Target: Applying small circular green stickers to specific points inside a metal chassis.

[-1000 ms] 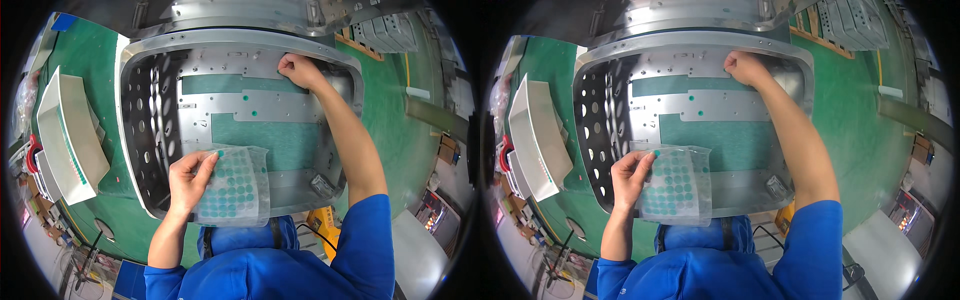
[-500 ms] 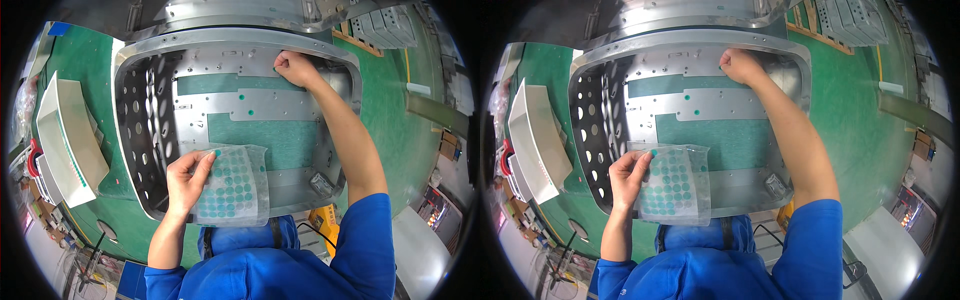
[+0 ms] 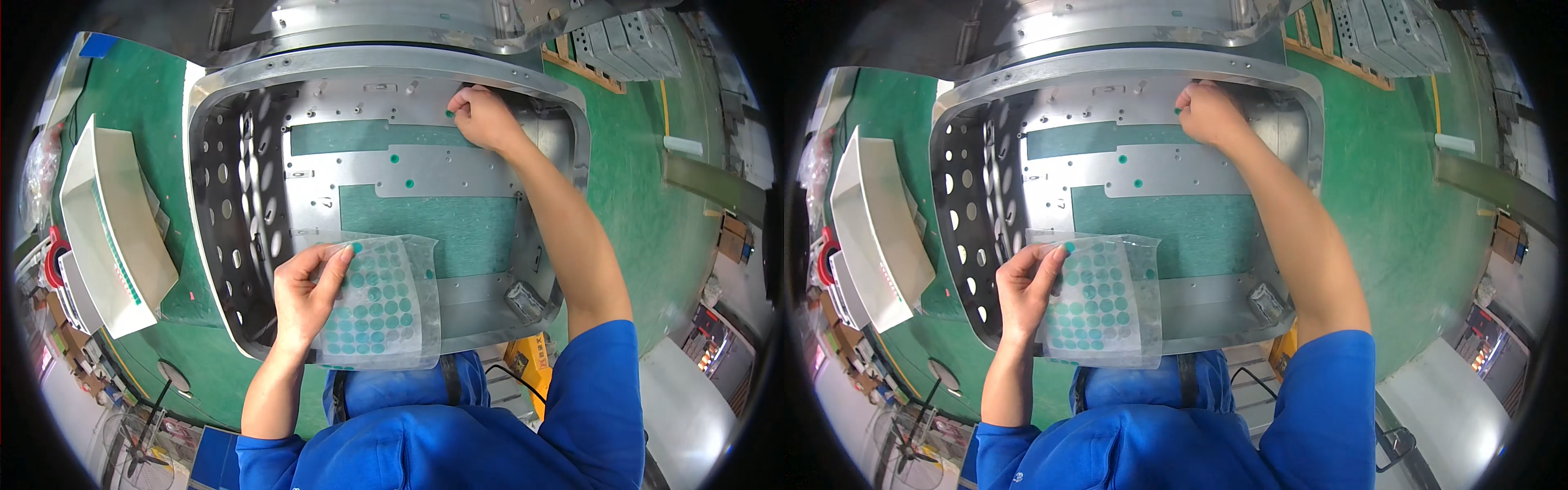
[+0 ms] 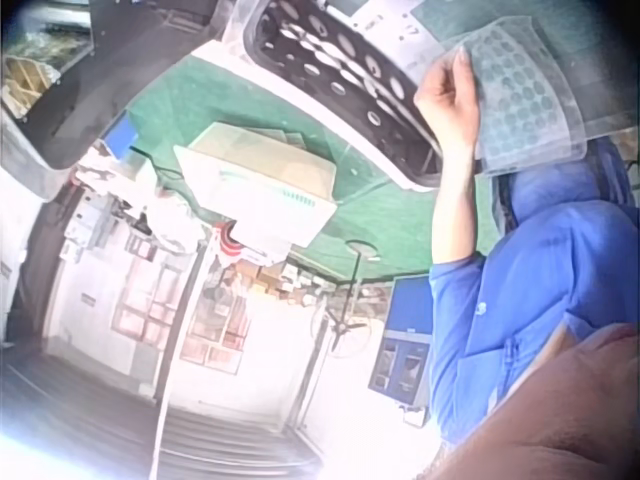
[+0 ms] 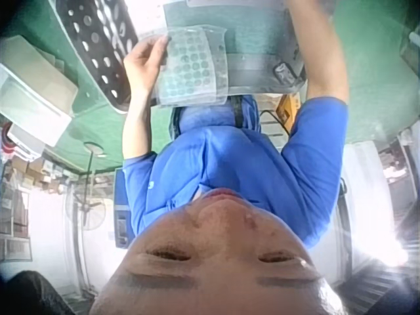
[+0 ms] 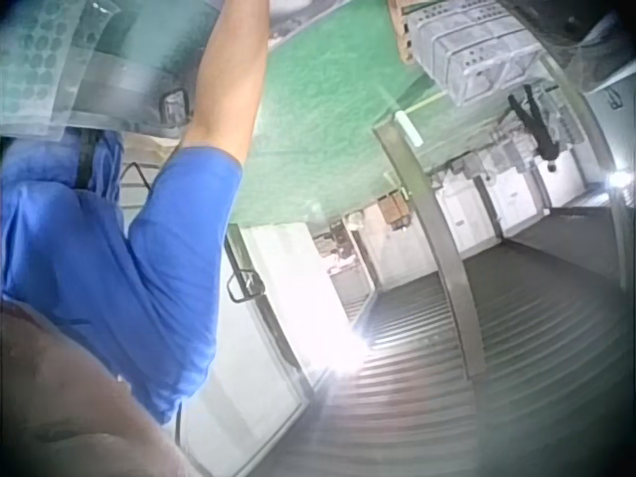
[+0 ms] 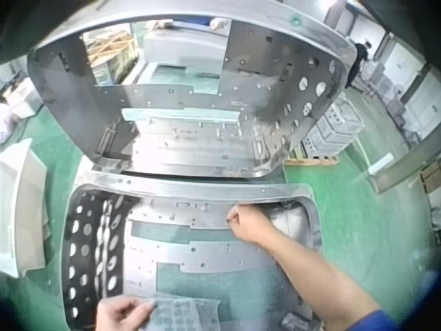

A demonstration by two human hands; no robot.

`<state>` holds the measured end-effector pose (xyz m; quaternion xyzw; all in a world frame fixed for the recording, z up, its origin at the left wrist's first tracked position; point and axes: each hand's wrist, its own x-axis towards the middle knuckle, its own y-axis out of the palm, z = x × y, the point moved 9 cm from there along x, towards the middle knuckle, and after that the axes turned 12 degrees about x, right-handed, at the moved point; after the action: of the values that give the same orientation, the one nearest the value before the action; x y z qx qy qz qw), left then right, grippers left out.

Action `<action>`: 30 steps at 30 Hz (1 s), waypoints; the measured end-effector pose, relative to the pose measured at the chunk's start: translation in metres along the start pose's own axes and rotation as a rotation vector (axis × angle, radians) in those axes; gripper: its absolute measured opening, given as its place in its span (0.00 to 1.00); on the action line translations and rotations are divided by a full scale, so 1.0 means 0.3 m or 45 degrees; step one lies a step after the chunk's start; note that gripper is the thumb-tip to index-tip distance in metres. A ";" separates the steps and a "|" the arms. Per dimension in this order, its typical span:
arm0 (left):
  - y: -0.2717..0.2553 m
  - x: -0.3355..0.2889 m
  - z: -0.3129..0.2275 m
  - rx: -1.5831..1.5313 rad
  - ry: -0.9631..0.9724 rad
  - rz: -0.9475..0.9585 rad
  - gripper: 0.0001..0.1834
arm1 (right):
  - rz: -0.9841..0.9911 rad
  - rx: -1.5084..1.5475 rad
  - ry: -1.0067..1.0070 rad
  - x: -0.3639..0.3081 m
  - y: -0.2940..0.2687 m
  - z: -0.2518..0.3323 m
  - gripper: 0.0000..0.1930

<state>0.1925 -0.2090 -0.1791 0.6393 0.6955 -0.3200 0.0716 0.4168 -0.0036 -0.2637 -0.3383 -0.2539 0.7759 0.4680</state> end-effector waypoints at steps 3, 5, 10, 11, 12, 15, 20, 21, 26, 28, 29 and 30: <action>0.001 0.003 0.000 0.003 0.009 0.007 0.09 | -0.099 -0.026 -0.106 -0.046 -0.019 0.039 0.12; 0.000 -0.001 -0.004 0.003 0.022 0.008 0.09 | -0.228 -0.030 -0.204 -0.093 -0.037 0.072 0.15; -0.012 -0.008 -0.018 0.017 0.083 -0.031 0.09 | -0.209 -0.440 -0.332 -0.174 0.057 0.123 0.23; -0.016 -0.013 -0.025 0.029 0.090 -0.041 0.08 | -0.216 -0.569 -0.333 -0.188 0.085 0.124 0.25; -0.033 -0.025 -0.029 0.008 0.072 -0.070 0.08 | -0.198 -0.563 -0.379 -0.206 0.107 0.141 0.27; -0.084 -0.087 -0.042 -0.062 0.061 -0.146 0.07 | -0.233 -0.414 -0.246 -0.237 0.099 0.135 0.27; -0.139 -0.209 -0.028 -0.165 0.116 -0.210 0.06 | -0.180 -0.446 -0.128 -0.209 0.114 0.132 0.27; -0.145 -0.237 -0.020 -0.174 0.113 -0.224 0.05 | -0.137 -0.480 -0.091 -0.207 0.119 0.128 0.27; -0.159 -0.377 -0.034 -0.230 0.198 -0.225 0.07 | -0.100 -0.413 0.059 -0.163 0.093 0.126 0.25; -0.177 -0.433 -0.039 -0.249 0.264 -0.223 0.06 | -0.116 -0.461 0.086 -0.153 0.094 0.126 0.25; -0.190 -0.464 -0.048 -0.239 0.320 -0.223 0.06 | -0.130 -0.485 0.107 -0.155 0.089 0.119 0.25; -0.206 -0.489 -0.053 -0.229 0.375 -0.230 0.06 | -0.178 -0.485 0.110 -0.156 0.081 0.117 0.22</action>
<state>0.1649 -0.3229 -0.0703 0.6053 0.7788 -0.1647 -0.0032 0.3923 -0.0588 -0.2451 -0.4354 -0.3986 0.6642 0.4587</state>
